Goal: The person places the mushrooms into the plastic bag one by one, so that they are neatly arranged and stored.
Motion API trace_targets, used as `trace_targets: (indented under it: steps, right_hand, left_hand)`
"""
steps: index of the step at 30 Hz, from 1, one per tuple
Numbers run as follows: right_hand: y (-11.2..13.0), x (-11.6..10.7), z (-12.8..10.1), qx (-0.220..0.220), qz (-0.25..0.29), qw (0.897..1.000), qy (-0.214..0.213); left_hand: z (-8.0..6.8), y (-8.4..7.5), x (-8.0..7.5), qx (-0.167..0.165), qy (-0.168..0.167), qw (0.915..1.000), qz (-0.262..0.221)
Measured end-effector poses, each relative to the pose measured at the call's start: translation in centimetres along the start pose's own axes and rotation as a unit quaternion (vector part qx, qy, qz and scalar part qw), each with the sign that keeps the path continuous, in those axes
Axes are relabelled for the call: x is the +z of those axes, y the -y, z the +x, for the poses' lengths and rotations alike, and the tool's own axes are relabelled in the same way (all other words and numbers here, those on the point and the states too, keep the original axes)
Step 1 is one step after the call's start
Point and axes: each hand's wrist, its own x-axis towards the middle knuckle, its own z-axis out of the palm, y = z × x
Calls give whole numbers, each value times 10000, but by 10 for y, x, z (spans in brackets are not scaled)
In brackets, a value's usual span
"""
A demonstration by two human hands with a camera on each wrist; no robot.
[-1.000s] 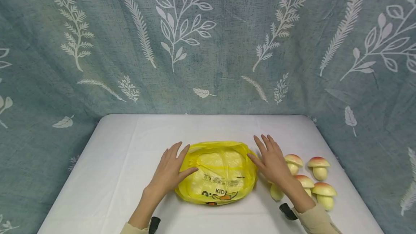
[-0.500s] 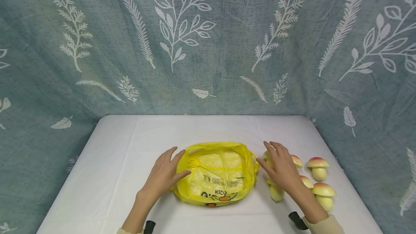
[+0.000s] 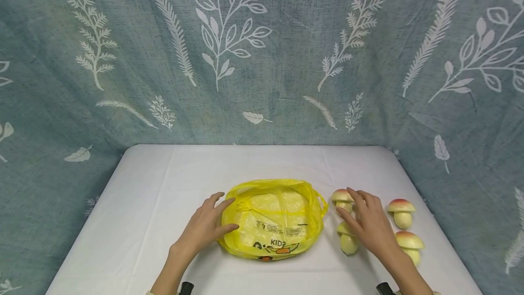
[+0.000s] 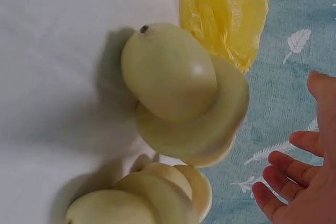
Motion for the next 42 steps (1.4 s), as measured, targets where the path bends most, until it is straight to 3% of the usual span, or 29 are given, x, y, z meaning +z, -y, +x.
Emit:
trace_targets:
  steps: [17,25,33,42]
  right_hand:
    - [4,-13,-27,106,77,9999,-62]
    - [7,-14,-36,-42,263,9989,-379]
    - [5,-13,-45,-129,112,9985,-515]
    - [7,-11,-55,276,5,9990,-346]
  left_hand:
    - [-1,3,7,-81,396,9991,-105]
    - [-1,6,10,-140,522,9983,-231]
    - [-2,8,13,-183,605,9964,-563]
    - [-2,10,15,-247,613,9961,-588]
